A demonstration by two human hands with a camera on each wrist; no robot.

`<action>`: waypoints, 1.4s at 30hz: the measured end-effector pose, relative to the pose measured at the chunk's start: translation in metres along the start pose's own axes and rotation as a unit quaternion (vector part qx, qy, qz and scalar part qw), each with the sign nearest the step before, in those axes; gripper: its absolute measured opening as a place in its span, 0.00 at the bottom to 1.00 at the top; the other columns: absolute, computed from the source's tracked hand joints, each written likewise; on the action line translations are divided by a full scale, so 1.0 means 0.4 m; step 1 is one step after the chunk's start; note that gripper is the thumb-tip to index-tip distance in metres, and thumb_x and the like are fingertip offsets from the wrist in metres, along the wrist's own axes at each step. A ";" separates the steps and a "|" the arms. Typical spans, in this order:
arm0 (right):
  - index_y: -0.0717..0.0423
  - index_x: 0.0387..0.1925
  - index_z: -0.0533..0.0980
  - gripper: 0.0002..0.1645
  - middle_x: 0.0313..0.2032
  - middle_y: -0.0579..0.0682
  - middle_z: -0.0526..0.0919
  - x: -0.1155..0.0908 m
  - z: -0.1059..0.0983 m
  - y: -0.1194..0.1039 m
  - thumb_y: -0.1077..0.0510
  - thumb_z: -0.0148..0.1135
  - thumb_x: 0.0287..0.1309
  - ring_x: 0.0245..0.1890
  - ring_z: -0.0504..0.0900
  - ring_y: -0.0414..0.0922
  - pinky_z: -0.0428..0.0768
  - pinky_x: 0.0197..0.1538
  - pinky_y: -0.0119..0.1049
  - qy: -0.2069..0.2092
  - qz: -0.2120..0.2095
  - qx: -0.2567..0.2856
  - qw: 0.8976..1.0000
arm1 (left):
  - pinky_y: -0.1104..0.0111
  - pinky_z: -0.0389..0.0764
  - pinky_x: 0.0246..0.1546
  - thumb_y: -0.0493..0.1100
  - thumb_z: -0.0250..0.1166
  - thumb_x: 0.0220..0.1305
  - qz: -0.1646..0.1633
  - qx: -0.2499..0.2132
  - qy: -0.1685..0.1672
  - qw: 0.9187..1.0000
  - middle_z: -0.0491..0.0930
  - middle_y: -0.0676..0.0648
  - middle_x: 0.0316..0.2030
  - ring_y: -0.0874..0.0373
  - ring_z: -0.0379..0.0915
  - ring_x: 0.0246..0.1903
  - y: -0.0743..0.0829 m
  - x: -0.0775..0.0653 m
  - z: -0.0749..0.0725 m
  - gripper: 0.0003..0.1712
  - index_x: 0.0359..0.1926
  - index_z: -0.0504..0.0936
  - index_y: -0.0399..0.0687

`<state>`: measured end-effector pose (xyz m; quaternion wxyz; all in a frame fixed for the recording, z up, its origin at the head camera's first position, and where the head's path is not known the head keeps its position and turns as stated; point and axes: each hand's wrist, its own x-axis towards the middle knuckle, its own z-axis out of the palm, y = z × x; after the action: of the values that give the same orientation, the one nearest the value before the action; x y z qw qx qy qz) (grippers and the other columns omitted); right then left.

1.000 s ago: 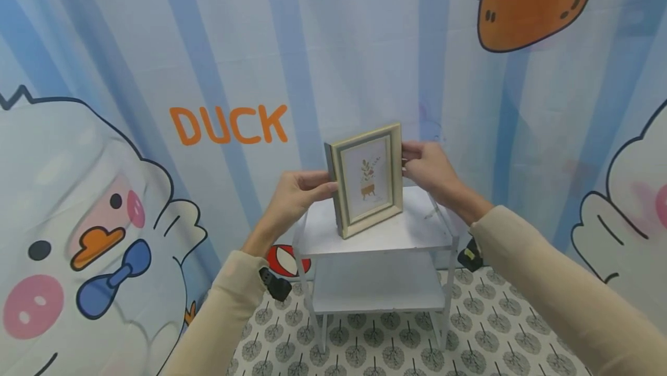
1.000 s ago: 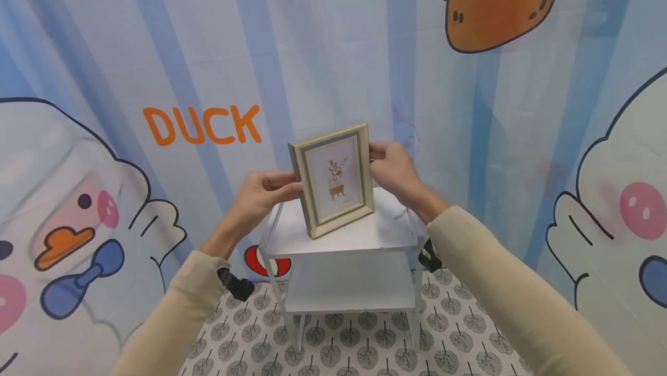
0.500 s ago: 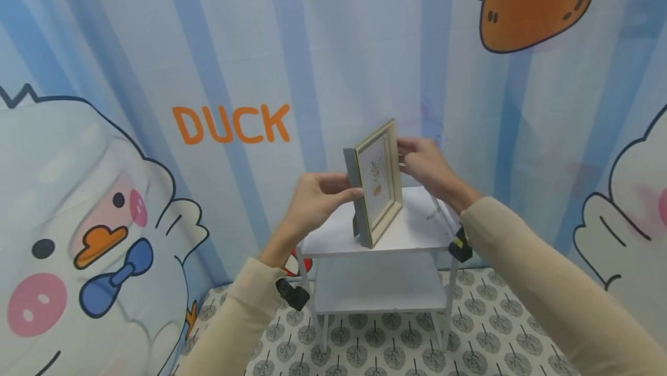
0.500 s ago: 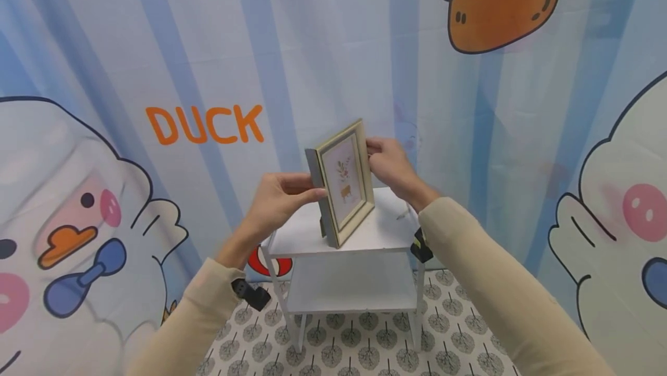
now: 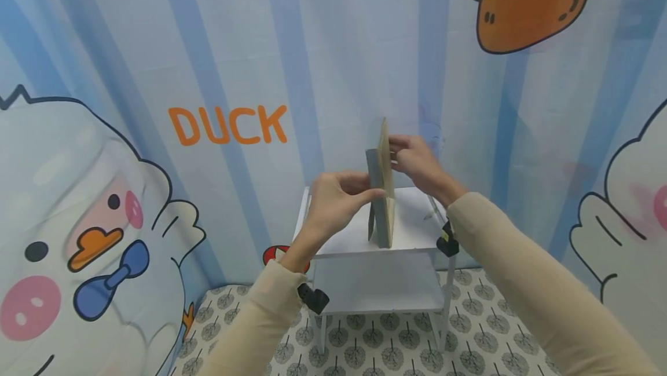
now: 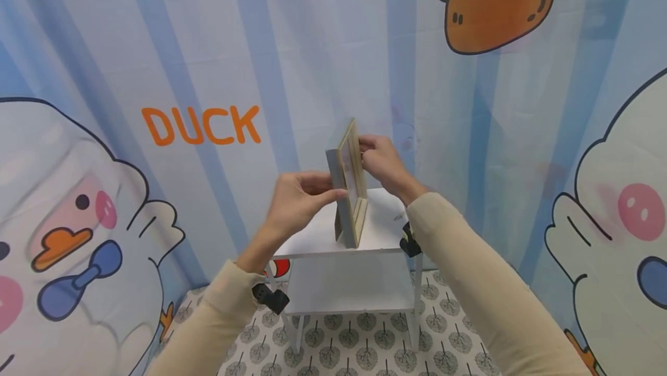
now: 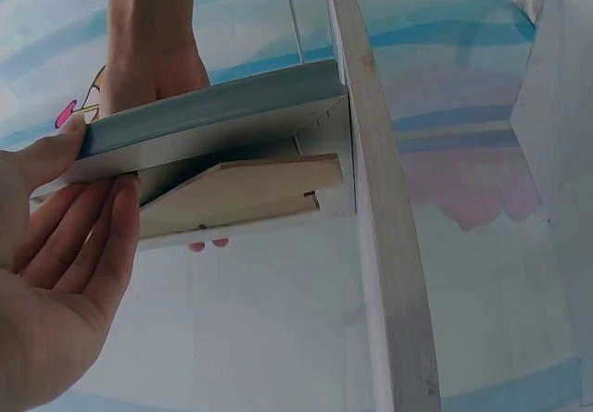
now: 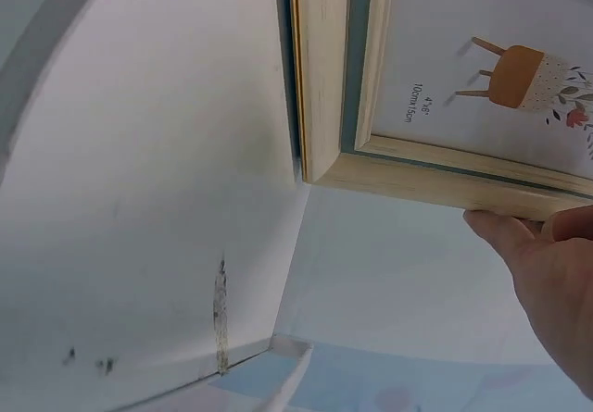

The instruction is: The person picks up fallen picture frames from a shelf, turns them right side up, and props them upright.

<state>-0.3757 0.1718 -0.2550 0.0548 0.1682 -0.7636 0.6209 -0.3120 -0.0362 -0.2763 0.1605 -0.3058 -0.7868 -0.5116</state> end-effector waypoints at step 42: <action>0.56 0.84 0.51 0.45 0.83 0.58 0.55 -0.070 -0.044 -0.248 0.33 0.38 0.82 0.83 0.58 0.60 0.57 0.83 0.63 -0.137 -0.045 -0.466 0.873 | 0.68 0.90 0.45 0.45 0.77 0.64 0.038 -0.003 -0.020 0.999 0.93 0.46 0.42 0.58 0.91 0.41 -0.004 0.010 0.033 0.13 0.47 0.92 0.46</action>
<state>-0.3195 0.1772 -0.1672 0.0491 0.2406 -0.9559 0.1611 -0.3155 -0.0236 -0.2807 0.1630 -0.3458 -0.7762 -0.5013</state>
